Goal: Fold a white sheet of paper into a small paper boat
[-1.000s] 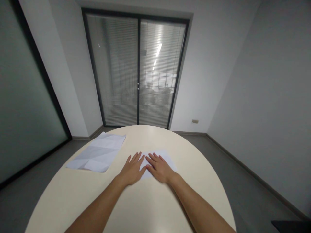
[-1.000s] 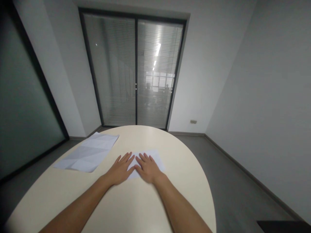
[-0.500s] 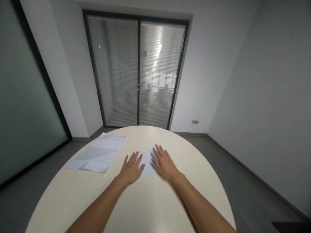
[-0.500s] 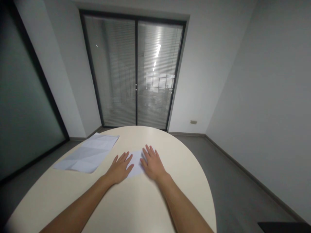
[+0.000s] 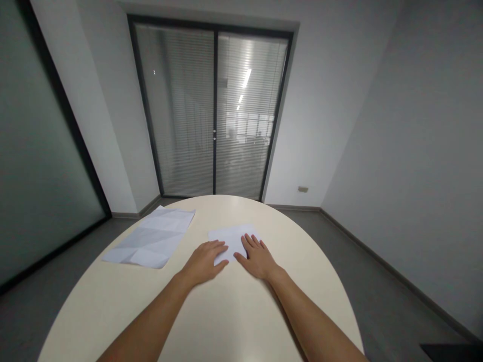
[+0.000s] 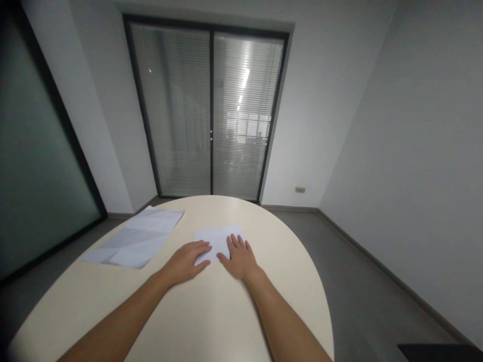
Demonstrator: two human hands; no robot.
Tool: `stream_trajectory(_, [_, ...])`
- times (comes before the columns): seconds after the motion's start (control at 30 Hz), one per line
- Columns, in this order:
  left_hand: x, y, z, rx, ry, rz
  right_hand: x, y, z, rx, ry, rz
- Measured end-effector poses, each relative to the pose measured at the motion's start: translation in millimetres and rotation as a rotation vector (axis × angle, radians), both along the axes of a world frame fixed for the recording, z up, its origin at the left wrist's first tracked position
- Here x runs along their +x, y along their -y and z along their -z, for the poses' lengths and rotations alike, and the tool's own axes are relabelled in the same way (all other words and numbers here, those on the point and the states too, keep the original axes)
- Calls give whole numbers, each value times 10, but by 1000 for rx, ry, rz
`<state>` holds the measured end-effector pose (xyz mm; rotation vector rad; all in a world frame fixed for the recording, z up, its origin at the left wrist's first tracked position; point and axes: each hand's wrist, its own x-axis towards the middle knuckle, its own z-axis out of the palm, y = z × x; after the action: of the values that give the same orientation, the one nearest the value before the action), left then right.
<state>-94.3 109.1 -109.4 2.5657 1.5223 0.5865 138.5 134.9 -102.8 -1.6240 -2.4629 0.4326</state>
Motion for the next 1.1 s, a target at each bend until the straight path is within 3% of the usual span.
stream_trajectory(0.3, [-30, -29, 30, -23, -9, -46, 84, -44, -49, -12, -47, -147])
stream_trajectory(0.7, [-12, 1, -22, 13, 4, 16, 41, -18, -97, 147, -99, -192])
stream_trajectory(0.9, [-93, -32, -46, -27, 156, -31, 125, -51, -122, 151, -152, -302])
stream_trajectory(1.1, [-262, -115, -25, -114, 395, -29, 339, -210, -38, 109, -198, -293])
